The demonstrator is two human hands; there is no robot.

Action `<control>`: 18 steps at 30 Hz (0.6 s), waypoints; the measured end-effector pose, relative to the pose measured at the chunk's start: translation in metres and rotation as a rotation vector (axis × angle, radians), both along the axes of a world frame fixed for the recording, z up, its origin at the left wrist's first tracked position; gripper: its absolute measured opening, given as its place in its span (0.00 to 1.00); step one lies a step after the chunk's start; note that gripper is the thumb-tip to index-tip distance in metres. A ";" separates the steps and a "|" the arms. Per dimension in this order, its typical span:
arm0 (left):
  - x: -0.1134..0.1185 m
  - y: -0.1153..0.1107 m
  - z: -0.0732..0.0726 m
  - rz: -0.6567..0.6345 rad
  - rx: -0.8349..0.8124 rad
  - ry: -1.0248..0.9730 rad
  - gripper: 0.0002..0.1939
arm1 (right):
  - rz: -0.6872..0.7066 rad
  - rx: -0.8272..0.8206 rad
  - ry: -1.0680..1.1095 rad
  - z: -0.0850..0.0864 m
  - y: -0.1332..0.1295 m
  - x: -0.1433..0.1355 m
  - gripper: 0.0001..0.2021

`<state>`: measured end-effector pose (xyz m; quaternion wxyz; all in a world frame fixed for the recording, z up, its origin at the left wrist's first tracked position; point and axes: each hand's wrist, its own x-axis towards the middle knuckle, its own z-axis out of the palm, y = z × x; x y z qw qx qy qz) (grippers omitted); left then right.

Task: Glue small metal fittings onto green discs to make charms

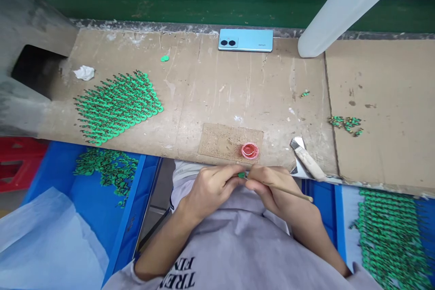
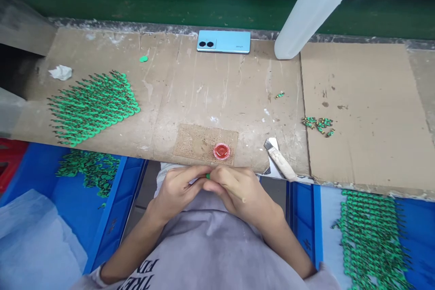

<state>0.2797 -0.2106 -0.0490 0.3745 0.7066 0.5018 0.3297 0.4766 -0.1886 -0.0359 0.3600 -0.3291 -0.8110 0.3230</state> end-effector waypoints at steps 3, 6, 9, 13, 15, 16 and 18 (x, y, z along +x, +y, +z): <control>0.001 0.002 0.004 0.048 -0.045 -0.095 0.08 | 0.042 -0.121 -0.002 0.008 -0.002 0.007 0.13; 0.002 0.004 0.008 0.125 -0.153 -0.220 0.05 | 0.035 -0.197 -0.003 0.013 -0.004 0.012 0.11; 0.003 0.004 0.011 0.146 -0.227 -0.276 0.05 | 0.025 -0.112 0.011 0.013 -0.006 0.012 0.10; 0.005 0.002 0.011 0.099 -0.239 -0.300 0.05 | 0.001 -0.018 0.025 0.009 -0.007 0.008 0.11; 0.007 0.001 0.010 0.101 -0.255 -0.309 0.05 | -0.005 -0.065 0.084 0.005 -0.009 0.007 0.13; 0.007 0.001 0.010 0.113 -0.273 -0.318 0.05 | -0.023 -0.108 0.143 0.004 -0.010 0.006 0.13; 0.007 0.001 0.010 0.143 -0.320 -0.355 0.07 | -0.115 -0.201 0.337 0.001 -0.012 0.005 0.14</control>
